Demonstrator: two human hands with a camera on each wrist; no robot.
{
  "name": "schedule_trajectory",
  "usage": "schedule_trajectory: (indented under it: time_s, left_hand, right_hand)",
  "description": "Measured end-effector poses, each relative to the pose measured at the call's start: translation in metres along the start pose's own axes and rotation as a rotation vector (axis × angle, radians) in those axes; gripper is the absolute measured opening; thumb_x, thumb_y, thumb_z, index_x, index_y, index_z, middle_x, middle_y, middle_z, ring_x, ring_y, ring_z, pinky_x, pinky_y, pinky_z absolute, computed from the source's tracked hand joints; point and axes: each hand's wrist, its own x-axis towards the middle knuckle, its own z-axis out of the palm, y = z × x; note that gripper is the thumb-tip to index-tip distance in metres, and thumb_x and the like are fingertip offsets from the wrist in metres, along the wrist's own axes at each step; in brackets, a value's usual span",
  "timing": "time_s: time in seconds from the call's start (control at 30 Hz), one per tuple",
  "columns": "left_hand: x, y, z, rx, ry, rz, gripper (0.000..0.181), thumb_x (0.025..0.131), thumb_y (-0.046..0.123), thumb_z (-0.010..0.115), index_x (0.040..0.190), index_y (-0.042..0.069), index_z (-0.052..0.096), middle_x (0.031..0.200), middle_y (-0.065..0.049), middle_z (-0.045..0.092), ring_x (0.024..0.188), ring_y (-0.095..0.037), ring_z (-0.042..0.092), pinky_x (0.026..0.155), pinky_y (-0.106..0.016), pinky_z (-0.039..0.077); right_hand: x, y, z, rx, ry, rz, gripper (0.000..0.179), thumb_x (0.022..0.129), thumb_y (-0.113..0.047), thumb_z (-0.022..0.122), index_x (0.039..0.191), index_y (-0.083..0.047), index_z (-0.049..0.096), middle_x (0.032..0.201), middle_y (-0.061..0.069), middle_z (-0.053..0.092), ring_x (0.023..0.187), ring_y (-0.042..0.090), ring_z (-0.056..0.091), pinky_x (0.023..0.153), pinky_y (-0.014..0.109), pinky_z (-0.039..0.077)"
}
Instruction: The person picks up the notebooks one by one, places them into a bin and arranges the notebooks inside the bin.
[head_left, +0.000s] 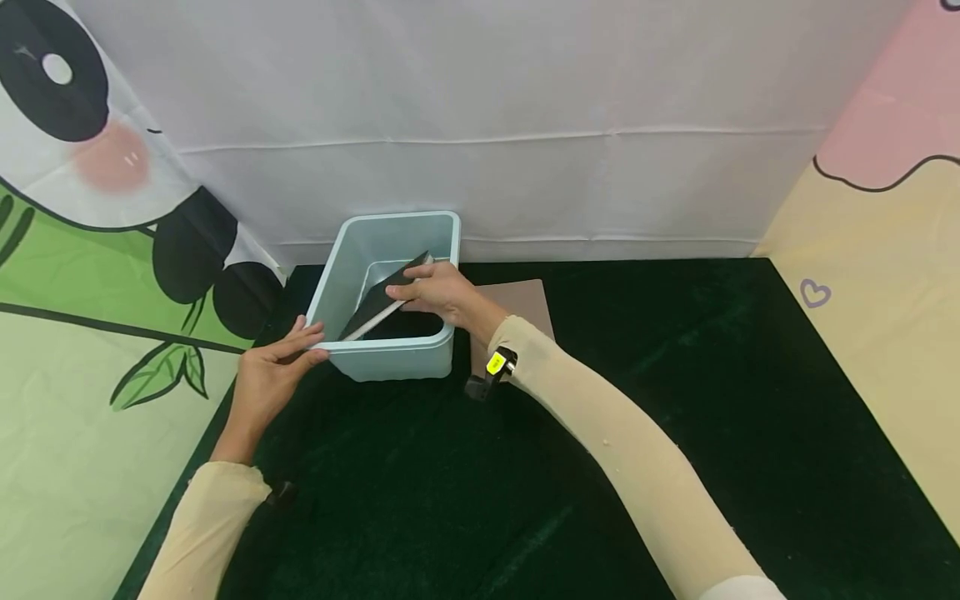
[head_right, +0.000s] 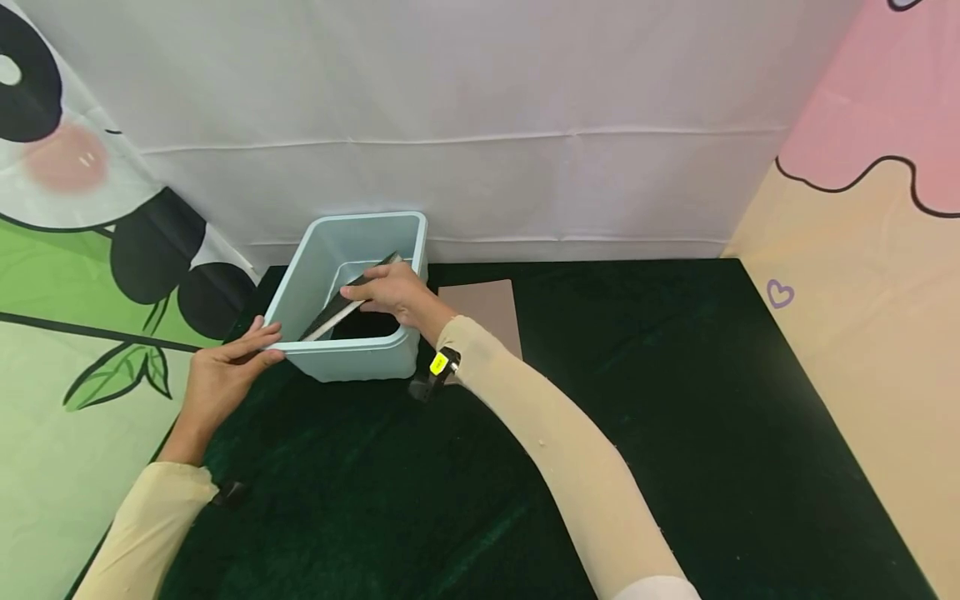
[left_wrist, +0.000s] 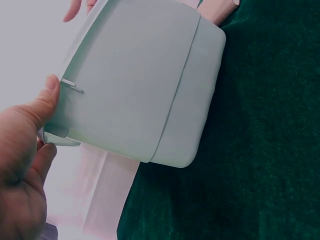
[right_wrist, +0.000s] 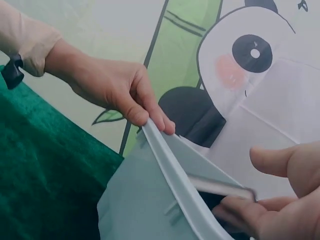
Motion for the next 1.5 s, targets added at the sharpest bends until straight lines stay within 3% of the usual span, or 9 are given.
schedule_trajectory:
  time_s: [0.17,0.33,0.57,0.73,0.93,1.03,1.2,1.5]
  left_hand:
    - [-0.001,0.000,-0.001,-0.001,-0.003,0.003,0.037,0.093,0.017,0.076,0.127,0.003,0.072,0.139,-0.004,0.063,0.144,-0.012,0.043,0.104,-0.012,0.041]
    - [-0.001,0.001,-0.001,-0.001,-0.013,0.005,0.038,0.093,0.017,0.076,0.128,0.002,0.071,0.140,-0.005,0.062,0.145,-0.013,0.042,0.105,-0.013,0.041]
    - [-0.001,0.001,0.000,-0.018,-0.012,0.011,0.037,0.093,0.013,0.076,0.127,-0.001,0.070,0.139,-0.006,0.063,0.145,-0.014,0.042,0.104,-0.011,0.041]
    - [-0.001,0.000,0.002,-0.017,-0.006,0.006,0.036,0.092,0.015,0.077,0.126,0.002,0.072,0.138,-0.006,0.064,0.144,-0.013,0.043,0.103,-0.010,0.041]
    - [-0.002,0.000,0.000,0.002,-0.009,-0.001,0.039,0.093,0.020,0.077,0.128,0.004,0.071,0.140,-0.002,0.062,0.145,-0.012,0.042,0.111,-0.023,0.041]
    - [-0.003,0.000,-0.001,0.003,-0.003,-0.009,0.039,0.093,0.020,0.076,0.128,0.005,0.071,0.140,-0.002,0.063,0.145,-0.011,0.042,0.112,-0.029,0.040]
    - [-0.003,0.000,0.000,-0.002,0.005,-0.001,0.037,0.093,0.018,0.076,0.128,0.005,0.072,0.140,-0.004,0.063,0.145,-0.012,0.042,0.110,-0.025,0.041]
    - [-0.003,0.001,0.001,-0.012,0.001,0.000,0.037,0.093,0.019,0.076,0.127,0.004,0.072,0.140,-0.005,0.063,0.146,-0.013,0.042,0.109,-0.023,0.042]
  right_hand:
    - [-0.009,-0.002,-0.001,-0.096,-0.081,0.067,0.064,0.098,-0.011,0.070,0.154,-0.002,0.042,0.154,0.015,0.048,0.138,0.031,0.053,0.113,0.041,0.044]
    - [-0.017,-0.005,-0.007,-0.171,-0.094,0.052,0.055,0.100,-0.012,0.067,0.150,0.000,0.047,0.151,0.016,0.052,0.141,0.031,0.049,0.113,0.040,0.044]
    - [-0.028,-0.013,-0.027,-0.115,-0.098,-0.041,0.047,0.104,-0.016,0.062,0.146,0.003,0.050,0.149,0.020,0.052,0.137,0.032,0.054,0.108,0.038,0.049]
    - [-0.044,-0.021,-0.045,-0.080,-0.148,-0.092,0.050,0.106,-0.022,0.058,0.149,0.001,0.047,0.144,0.021,0.058,0.133,0.035,0.057,0.106,0.039,0.051]
    - [-0.063,-0.025,-0.070,-0.188,-0.176,-0.200,0.045,0.106,-0.021,0.057,0.147,-0.002,0.053,0.140,0.018,0.063,0.132,0.035,0.058,0.107,0.043,0.051]
    - [-0.072,-0.024,-0.084,-0.273,-0.163,-0.271,0.045,0.107,-0.020,0.056,0.148,-0.002,0.051,0.141,0.019,0.061,0.132,0.033,0.059,0.107,0.044,0.050]
    - [-0.085,-0.016,-0.110,-0.356,-0.106,-0.336,0.048,0.107,-0.024,0.057,0.150,-0.004,0.049,0.146,0.016,0.057,0.131,0.029,0.060,0.107,0.042,0.050]
    - [-0.100,0.023,-0.152,-0.550,0.058,-0.308,0.056,0.105,-0.038,0.058,0.152,-0.009,0.048,0.151,0.014,0.054,0.136,0.028,0.055,0.108,0.046,0.049]
